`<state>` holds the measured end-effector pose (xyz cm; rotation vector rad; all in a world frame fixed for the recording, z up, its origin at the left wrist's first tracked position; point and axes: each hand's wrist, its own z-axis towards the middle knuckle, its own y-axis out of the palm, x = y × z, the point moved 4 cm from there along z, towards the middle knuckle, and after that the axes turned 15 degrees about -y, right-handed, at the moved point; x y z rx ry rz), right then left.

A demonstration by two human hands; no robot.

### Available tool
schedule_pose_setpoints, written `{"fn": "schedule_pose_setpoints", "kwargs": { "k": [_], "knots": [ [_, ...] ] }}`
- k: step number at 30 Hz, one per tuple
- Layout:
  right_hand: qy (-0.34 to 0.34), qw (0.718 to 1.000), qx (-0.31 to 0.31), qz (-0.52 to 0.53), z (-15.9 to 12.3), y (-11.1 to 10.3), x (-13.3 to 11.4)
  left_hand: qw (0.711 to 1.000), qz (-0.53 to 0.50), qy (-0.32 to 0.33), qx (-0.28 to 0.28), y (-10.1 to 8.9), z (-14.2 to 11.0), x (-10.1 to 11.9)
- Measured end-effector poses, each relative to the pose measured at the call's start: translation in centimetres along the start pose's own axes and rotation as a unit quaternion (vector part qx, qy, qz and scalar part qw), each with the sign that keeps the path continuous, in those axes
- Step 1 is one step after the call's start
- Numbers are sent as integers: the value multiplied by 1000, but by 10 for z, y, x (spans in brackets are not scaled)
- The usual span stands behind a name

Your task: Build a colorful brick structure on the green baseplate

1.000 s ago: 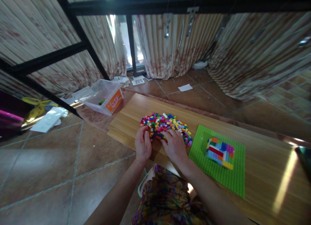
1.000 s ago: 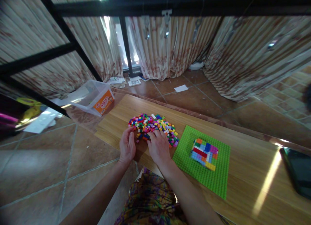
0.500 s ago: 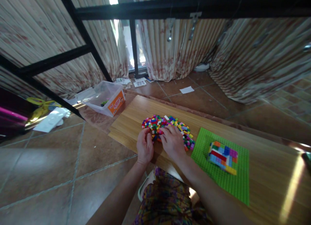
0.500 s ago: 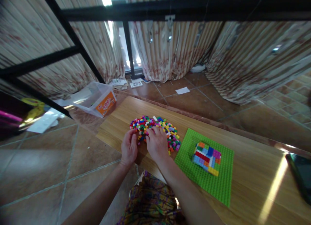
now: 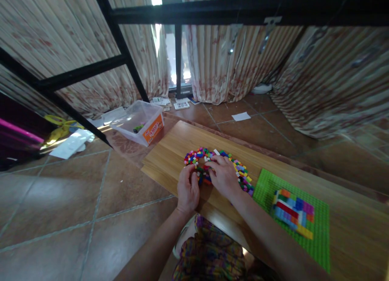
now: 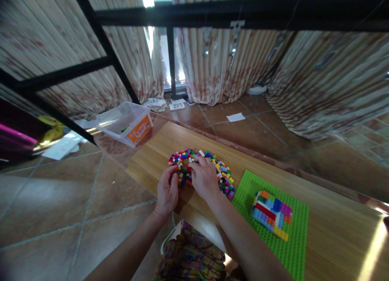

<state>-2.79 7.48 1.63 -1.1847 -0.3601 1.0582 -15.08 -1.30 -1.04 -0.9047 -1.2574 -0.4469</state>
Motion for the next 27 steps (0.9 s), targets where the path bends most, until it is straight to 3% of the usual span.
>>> {"fn": "schedule_pose_setpoints", "kwargs": {
  "k": [4,9,12,17,19,20,24,27],
  "knots": [
    [13,1000,7,10,1,-1,6,1000,-2,-2,-7,0,0,-1],
    [-16,999,-41,14,12,7,1,1000,1,0,-6,0,0,-1],
    [0,999,-47,12,15,9,1,1000,1,3,-6,0,0,0],
    [70,988,33,133,12,0,2,1000,5,5,-5,-1,0,1],
    [135,952,93,258,5,-6,5,1000,8,4,-2,-1,1,2],
    [176,920,120,328,0,-8,6,1000,11,4,0,-1,1,2],
    [310,762,189,537,-26,-18,-1,1000,22,5,-1,-1,3,1],
    [323,706,223,590,-44,-34,-13,1000,23,7,-4,-1,5,0]
  ]
}}
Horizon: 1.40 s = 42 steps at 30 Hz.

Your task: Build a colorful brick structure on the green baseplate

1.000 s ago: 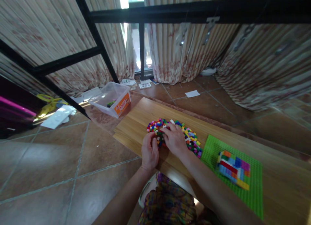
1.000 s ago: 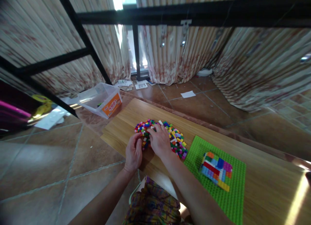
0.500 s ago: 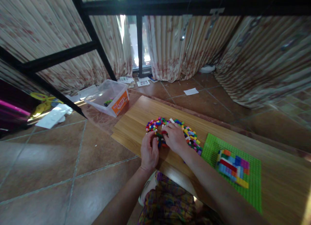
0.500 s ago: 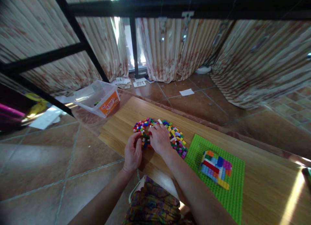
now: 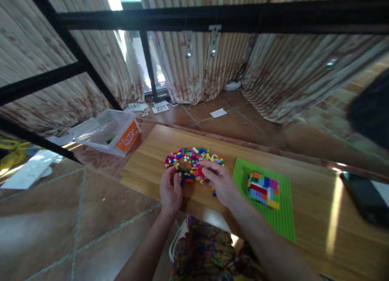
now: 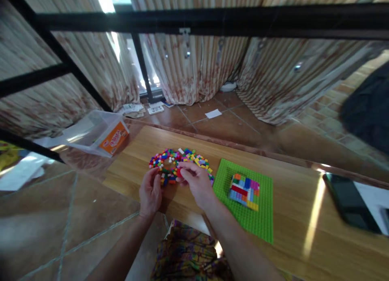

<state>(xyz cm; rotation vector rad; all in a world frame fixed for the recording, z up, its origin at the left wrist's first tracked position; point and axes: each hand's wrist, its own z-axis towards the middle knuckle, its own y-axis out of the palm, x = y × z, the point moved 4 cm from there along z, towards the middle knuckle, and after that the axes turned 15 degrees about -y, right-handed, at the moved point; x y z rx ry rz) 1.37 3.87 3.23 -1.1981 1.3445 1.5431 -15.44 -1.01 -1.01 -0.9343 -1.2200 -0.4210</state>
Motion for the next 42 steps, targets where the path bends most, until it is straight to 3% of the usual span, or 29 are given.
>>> {"fn": "schedule_pose_setpoints", "kwargs": {
  "k": [6,11,15,21,25,33,42],
  "knots": [
    [-14,1000,20,11,-42,-31,-13,1000,4,-6,3,1,5,-3],
    [-85,980,55,-172,-72,-81,-16,999,46,-26,6,2,8,-7],
    [-148,908,87,-383,-88,-122,-29,998,63,-16,11,2,10,-8],
    [-263,755,117,-590,-74,-153,-50,996,84,5,18,2,11,-4],
    [-269,712,83,-643,-56,-155,-45,996,91,-2,20,3,10,-3],
    [-252,699,89,-663,-53,-154,-34,996,92,5,17,3,10,-3],
    [-248,741,105,-615,-53,-160,-39,996,87,8,13,3,9,-4]
  ]
}}
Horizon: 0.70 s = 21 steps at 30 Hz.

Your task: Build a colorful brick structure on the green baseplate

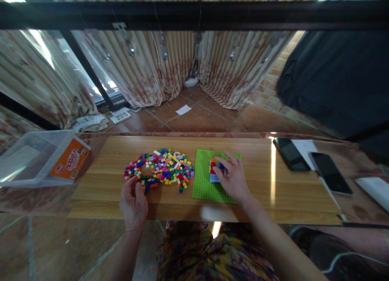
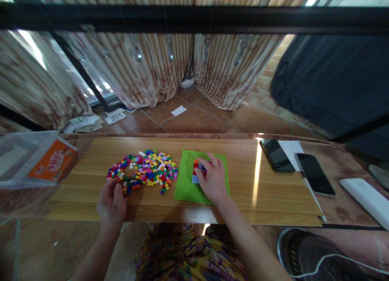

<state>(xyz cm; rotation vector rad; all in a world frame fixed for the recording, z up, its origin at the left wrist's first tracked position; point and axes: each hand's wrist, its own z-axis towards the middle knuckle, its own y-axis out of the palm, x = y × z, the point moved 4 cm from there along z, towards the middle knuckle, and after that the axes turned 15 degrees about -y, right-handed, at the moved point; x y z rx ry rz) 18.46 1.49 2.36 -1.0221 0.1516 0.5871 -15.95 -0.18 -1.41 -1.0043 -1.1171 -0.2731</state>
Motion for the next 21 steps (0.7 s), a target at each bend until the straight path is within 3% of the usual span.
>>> {"fn": "schedule_pose_setpoints", "kwargs": {
  "k": [4,8,12,21],
  "knots": [
    [39,999,16,18,12,-5,11,1000,-1,20,6,0,0,1],
    [64,998,-13,15,23,2,20,1000,0,26,9,0,-1,3],
    [91,994,-46,25,21,14,30,1000,-6,1,4,0,-2,1],
    [114,990,-53,63,16,24,42,1000,-1,-7,-1,0,-3,3]
  ]
}}
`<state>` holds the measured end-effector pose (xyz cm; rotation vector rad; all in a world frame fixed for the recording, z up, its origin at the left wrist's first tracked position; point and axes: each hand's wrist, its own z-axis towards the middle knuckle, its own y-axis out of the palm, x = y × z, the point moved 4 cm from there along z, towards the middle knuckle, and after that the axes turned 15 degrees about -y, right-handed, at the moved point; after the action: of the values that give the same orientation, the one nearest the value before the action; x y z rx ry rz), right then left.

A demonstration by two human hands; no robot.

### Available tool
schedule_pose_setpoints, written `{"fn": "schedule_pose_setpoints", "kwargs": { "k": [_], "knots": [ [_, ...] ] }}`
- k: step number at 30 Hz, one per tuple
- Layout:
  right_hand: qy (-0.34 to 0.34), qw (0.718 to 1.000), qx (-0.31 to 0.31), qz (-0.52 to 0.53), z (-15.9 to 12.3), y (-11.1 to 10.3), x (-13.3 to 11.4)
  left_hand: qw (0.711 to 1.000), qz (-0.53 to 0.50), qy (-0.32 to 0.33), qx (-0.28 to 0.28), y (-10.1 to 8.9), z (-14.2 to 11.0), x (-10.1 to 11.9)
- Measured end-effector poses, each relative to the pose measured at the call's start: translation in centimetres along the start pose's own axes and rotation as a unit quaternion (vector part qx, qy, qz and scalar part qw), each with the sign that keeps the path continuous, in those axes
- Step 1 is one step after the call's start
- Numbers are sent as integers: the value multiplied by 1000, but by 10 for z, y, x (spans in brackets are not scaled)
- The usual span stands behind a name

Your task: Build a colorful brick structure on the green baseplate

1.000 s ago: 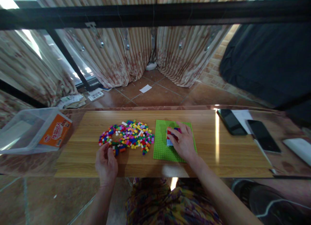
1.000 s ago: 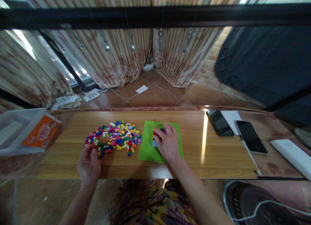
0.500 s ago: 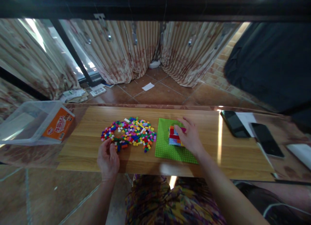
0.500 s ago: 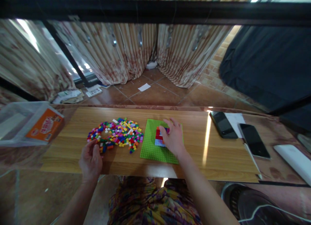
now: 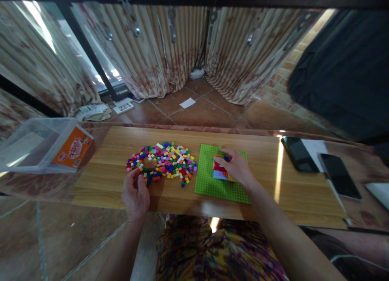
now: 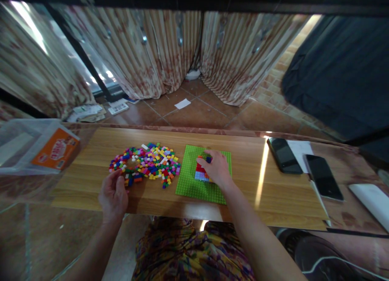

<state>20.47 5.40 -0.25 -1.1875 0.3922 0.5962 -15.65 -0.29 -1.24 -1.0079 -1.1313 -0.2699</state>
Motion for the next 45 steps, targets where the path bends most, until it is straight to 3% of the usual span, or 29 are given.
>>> {"fn": "schedule_pose_setpoints", "kwargs": {
  "k": [7,12,14,16,18,20,23,27,30,36,45],
  "knots": [
    [-24,999,-32,-10,3,1,-6,1000,-6,-10,-2,0,1,-1],
    [14,999,-39,35,6,1,-5,1000,-8,15,10,1,3,-2],
    [44,995,-4,91,5,-6,-4,1000,-12,17,13,1,3,-1],
    [65,987,78,124,1,-20,-5,1000,-11,17,11,1,3,0],
    [62,977,165,124,-9,-37,-12,1000,-4,17,8,0,2,2],
    [39,972,203,113,-24,-48,-27,1000,1,16,7,0,2,4],
    [-11,980,158,118,-53,-41,-61,1000,3,19,9,-1,1,6],
    [-112,981,17,155,-93,-2,-107,1000,3,25,12,-2,-1,9],
    [-140,981,-28,131,-107,20,-119,999,10,27,15,-3,-2,11],
    [-144,989,-36,23,-87,36,-119,1000,5,26,13,-1,-2,11],
    [-165,982,-76,-44,-57,67,-132,999,-2,35,10,2,0,3]
  ]
}}
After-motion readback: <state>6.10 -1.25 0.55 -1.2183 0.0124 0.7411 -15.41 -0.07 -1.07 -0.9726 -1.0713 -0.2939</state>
